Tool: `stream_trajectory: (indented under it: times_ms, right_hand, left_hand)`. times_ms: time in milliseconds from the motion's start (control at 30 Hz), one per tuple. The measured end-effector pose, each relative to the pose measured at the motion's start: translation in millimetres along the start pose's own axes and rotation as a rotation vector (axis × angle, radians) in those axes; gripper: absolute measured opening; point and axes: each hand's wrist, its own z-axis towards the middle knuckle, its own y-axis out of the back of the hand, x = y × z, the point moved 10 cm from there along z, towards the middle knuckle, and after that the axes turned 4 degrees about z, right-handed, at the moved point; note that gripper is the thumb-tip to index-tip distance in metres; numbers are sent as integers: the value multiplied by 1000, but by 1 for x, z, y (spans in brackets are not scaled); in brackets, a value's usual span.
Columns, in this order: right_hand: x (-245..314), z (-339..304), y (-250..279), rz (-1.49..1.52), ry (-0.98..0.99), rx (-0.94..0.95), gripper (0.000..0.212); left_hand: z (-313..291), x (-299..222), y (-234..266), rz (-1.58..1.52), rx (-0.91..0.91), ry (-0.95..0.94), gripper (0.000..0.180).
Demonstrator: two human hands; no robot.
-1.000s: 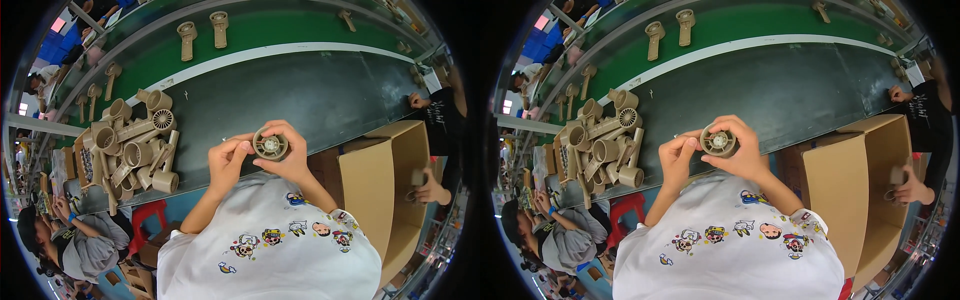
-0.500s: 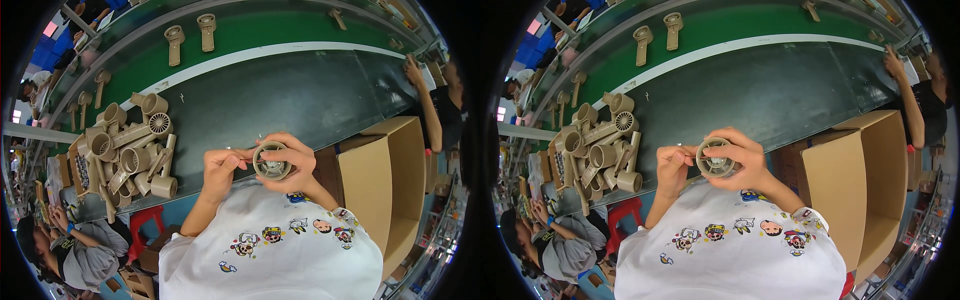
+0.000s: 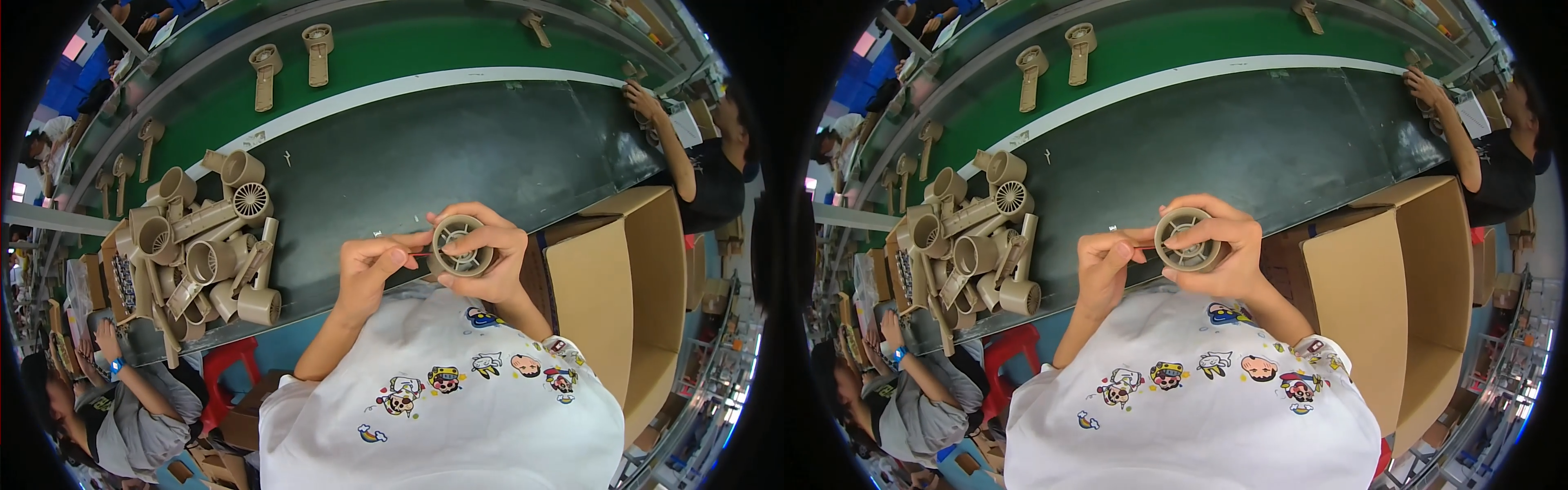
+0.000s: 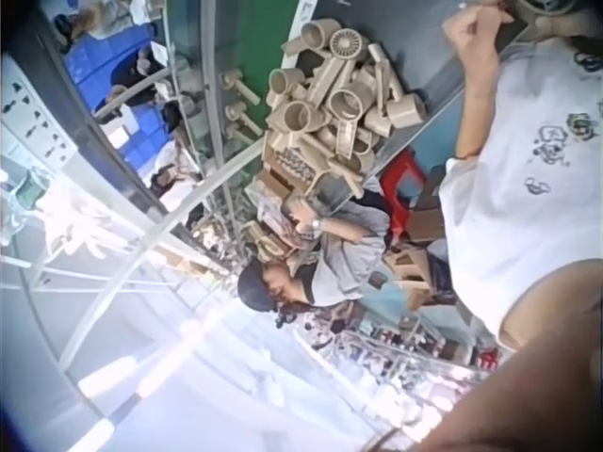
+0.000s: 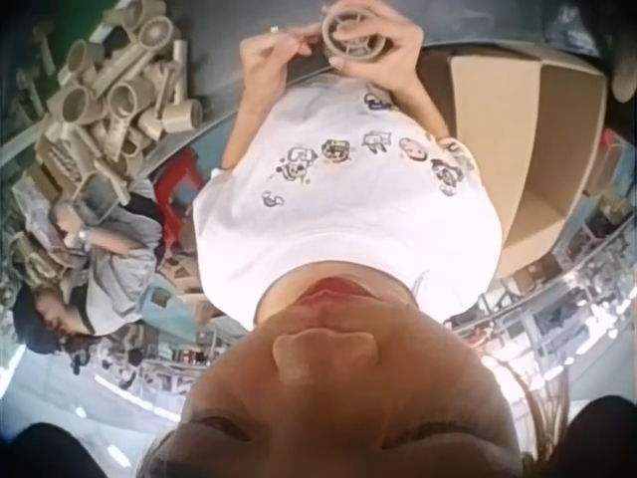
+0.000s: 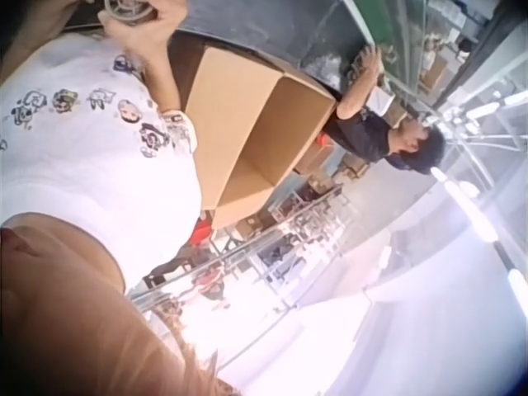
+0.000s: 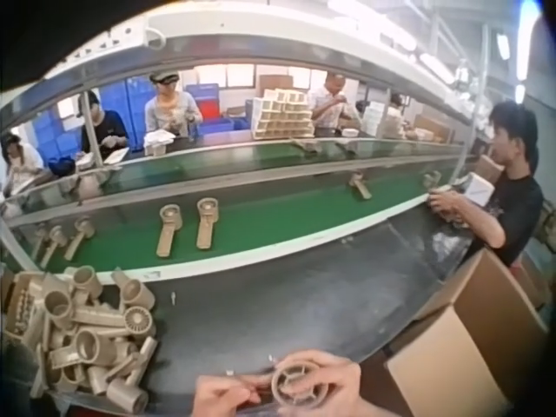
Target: The person assembles handheld fans by pressing fan motors and fan blades into fan housings by hand on a production line.
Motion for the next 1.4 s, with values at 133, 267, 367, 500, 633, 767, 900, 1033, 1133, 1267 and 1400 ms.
stream_trajectory:
  times_ms: [133,267,367,500,633,767,900,1033,1133,1267,1400]
  right_hand:
    - [-5,-4,5,56,-31,-75,31]
    - [10,-5,1,-45,138,-20,31]
    - [21,-7,0,-120,245,-71,34]
    - [21,-8,3,-200,254,-105,37]
    - [21,-9,1,-217,279,-86,39]
    - [14,-15,-8,-390,285,-62,40]
    - [9,-16,-27,-522,326,58,39]
    - [8,-10,-22,-480,300,45,39]
    - [4,-10,-13,-495,308,-11,33]
    - [0,-11,-14,-493,310,-29,31]
    - [-2,-10,-16,-493,299,-30,30]
  left_hand:
    - [0,2,-6,-18,-8,10,30]
    - [-2,3,-5,-4,18,34,29]
    - [-3,6,-9,-119,34,73,29]
    - [-2,11,-11,-174,39,106,29]
    - [-6,9,-6,-13,-5,63,20]
    - [-9,-25,-7,781,-133,-223,13]
    - [-15,-30,-6,1119,-138,-279,11]
    - [-30,-50,27,1246,-269,-299,28]
    - [-47,-90,51,1426,-399,-368,27]
    - [-72,-123,72,1737,-526,-379,28]
    - [-95,-119,89,1923,-615,-247,33]
